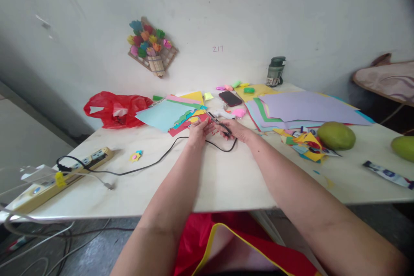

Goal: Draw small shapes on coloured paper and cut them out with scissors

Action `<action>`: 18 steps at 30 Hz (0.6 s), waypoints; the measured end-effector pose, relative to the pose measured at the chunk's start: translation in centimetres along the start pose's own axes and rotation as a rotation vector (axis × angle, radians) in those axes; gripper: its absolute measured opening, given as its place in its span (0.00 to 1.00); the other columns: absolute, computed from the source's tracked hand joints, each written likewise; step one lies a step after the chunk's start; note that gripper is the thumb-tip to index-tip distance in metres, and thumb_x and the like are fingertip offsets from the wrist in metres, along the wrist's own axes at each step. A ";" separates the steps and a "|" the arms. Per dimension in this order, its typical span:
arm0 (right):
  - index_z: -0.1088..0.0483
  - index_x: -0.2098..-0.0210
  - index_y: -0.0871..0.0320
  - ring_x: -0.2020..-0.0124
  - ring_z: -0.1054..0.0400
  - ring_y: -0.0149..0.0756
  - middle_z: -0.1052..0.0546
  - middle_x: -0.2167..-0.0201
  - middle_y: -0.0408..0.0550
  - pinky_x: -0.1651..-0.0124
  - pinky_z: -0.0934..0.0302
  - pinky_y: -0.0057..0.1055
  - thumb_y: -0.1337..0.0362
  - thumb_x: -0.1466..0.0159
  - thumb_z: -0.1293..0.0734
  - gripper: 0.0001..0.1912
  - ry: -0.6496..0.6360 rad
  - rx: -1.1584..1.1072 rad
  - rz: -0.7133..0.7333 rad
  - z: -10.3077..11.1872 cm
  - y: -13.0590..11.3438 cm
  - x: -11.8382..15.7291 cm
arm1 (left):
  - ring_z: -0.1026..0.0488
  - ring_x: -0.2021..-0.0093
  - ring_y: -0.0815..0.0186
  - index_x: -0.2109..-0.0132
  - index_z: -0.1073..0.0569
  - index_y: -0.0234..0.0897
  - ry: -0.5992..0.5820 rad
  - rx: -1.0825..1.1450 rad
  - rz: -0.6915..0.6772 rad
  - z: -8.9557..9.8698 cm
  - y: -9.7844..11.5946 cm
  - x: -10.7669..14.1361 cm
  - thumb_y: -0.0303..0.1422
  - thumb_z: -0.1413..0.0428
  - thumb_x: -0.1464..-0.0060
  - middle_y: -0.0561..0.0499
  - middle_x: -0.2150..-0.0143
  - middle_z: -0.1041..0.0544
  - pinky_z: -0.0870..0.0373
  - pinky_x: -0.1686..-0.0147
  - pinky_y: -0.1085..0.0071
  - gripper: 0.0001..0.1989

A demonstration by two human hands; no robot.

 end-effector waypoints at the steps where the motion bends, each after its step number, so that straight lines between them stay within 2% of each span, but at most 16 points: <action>1: 0.35 0.71 0.60 0.87 0.41 0.22 0.32 0.84 0.38 0.87 0.54 0.19 0.57 0.38 0.32 0.13 -0.003 0.001 0.003 0.0 0.0 0.0 | 0.23 0.75 0.68 0.70 0.28 0.32 0.003 -0.005 0.001 0.0 0.0 0.0 0.26 0.35 0.56 0.51 0.75 0.22 0.24 0.68 0.71 0.07; 18: 0.35 0.71 0.60 0.87 0.42 0.21 0.33 0.84 0.37 0.88 0.54 0.18 0.59 0.37 0.33 0.12 0.003 0.011 -0.012 -0.1 -0.2 0.1 | 0.23 0.74 0.67 0.72 0.27 0.32 0.015 -0.013 0.004 -0.2 0.1 0.3 0.26 0.36 0.55 0.50 0.75 0.22 0.24 0.64 0.68 0.07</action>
Point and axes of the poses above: each hand's wrist, its own x-axis away from the middle knuckle, its own z-axis out of the back of the hand, y = z × x, the point moved 2 cm from there along -x, towards the middle knuckle
